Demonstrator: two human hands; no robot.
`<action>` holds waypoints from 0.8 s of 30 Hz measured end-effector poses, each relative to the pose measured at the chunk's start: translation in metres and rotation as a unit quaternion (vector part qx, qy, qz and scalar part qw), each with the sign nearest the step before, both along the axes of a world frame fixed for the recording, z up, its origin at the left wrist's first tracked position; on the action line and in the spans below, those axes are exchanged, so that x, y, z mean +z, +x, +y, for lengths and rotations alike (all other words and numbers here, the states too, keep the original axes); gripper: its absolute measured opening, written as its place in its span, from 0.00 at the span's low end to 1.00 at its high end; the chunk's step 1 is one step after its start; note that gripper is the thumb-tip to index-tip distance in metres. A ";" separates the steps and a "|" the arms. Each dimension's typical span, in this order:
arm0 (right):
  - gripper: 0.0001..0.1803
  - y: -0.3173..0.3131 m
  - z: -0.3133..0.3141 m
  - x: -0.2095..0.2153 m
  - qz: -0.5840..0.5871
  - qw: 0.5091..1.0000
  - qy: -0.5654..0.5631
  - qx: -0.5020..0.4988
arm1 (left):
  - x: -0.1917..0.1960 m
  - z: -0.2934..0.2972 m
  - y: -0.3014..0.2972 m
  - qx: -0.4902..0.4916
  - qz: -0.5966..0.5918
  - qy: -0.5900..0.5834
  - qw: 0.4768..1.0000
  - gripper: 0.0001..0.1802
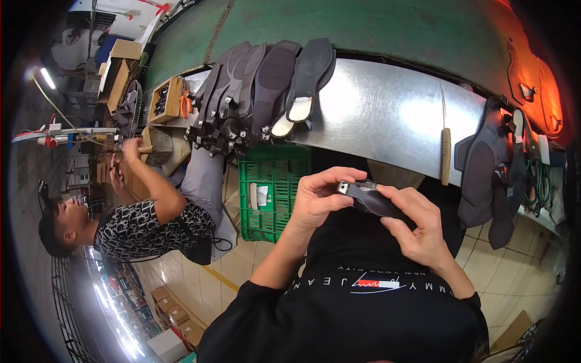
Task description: The person is finishing a shoe component by trimming excess material with a knife.
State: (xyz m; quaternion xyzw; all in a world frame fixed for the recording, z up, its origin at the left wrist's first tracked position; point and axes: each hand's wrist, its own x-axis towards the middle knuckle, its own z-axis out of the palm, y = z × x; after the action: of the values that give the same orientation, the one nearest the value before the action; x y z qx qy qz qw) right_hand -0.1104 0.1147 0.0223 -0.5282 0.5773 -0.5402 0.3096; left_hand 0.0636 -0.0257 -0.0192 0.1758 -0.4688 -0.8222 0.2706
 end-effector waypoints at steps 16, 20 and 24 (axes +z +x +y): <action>0.26 -0.004 0.003 -0.003 0.041 0.999 0.023 -0.003 | -0.004 0.000 0.003 0.001 -0.052 -0.105 0.993 0.19; 0.26 -0.006 0.005 -0.001 0.060 0.996 0.058 0.017 | -0.001 0.001 0.004 -0.017 -0.057 -0.132 0.989 0.19; 0.25 -0.005 0.005 -0.001 0.075 0.996 0.048 0.010 | 0.000 0.002 0.002 -0.024 -0.072 -0.159 0.984 0.18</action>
State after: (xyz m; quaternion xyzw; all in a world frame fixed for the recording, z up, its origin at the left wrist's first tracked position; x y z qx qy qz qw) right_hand -0.1154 0.1199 0.0210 -0.5578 0.6185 -0.4676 0.2959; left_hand 0.0655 -0.0239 -0.0191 0.1783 -0.6156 -0.7288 0.2410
